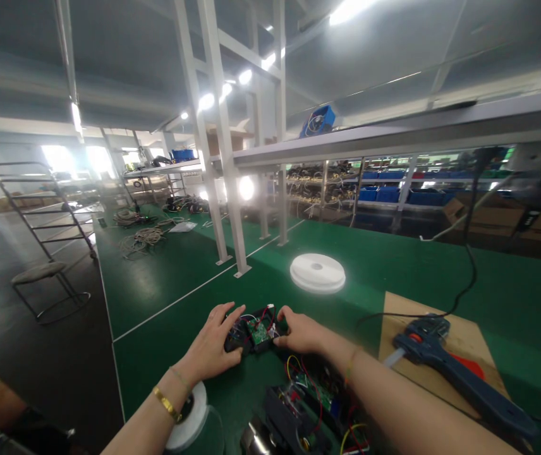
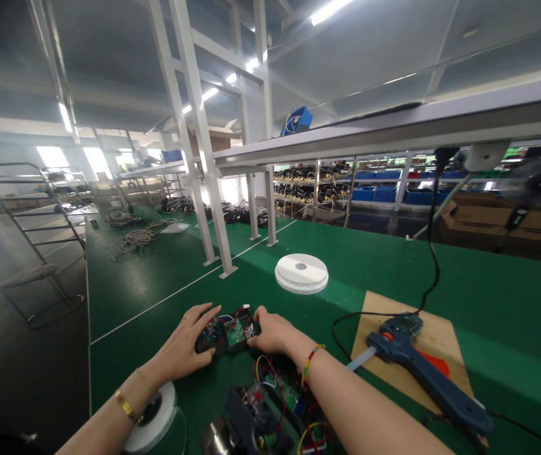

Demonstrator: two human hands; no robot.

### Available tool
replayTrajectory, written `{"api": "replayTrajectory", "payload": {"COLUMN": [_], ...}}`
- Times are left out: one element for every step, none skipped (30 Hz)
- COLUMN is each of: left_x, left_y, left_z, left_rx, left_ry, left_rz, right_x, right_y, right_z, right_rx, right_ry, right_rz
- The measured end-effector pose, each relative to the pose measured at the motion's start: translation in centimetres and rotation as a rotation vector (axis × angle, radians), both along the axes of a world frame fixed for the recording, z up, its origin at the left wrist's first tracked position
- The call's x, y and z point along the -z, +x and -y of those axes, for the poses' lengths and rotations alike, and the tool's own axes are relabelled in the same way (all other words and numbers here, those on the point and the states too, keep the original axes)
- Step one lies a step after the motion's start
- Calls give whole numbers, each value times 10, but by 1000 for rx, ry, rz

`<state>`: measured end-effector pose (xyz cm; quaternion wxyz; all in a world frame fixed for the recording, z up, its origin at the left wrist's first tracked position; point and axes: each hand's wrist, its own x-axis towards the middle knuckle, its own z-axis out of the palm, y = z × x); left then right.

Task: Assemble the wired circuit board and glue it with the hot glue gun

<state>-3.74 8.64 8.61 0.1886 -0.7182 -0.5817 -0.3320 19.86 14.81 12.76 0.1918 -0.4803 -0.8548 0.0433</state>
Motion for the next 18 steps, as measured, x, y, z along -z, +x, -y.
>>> {"api": "replayTrajectory", "payload": {"left_x": [0,1,2,4,6,9,12,16,20,24,28,32,35,37,38,39,40,40], "left_y": [2,4,6,9,12,15,19,23,28,32,36,39,43,45,48,49,51,52], "left_z": [0,1,2,4,7,10,14,17,20,22,23,23,22,21,20,19,19,18], "left_rx": [-13,-26,-39,-51,-63,-73,-82,-91,-98,-100,-95,-85,-70,-54,-36,-19,-3,12], "left_ry": [9,20,34,54,79,109,142,175,201,219,225,218,198,171,140,108,78,51], "left_rz": [7,16,24,33,45,60,80,104,130,155,176,193,205,214,220,223,228,234], "right_x": [1,2,2,3,4,5,5,6,8,9,10,12,13,15,16,16,16,16], "right_y": [-2,-5,-8,-10,-13,-15,-17,-19,-21,-22,-24,-26,-28,-30,-30,-31,-31,-30], "right_z": [2,4,6,8,9,10,10,10,9,9,8,7,6,6,5,5,5,5], "right_rx": [26,51,73,93,110,124,133,138,140,141,144,150,156,159,155,142,119,87], "right_ry": [3,8,13,21,29,38,45,52,57,59,59,60,59,57,51,45,36,23], "right_rz": [-1,-2,-4,-5,-5,-6,-8,-12,-17,-24,-33,-44,-57,-71,-88,-108,-131,-157]}}
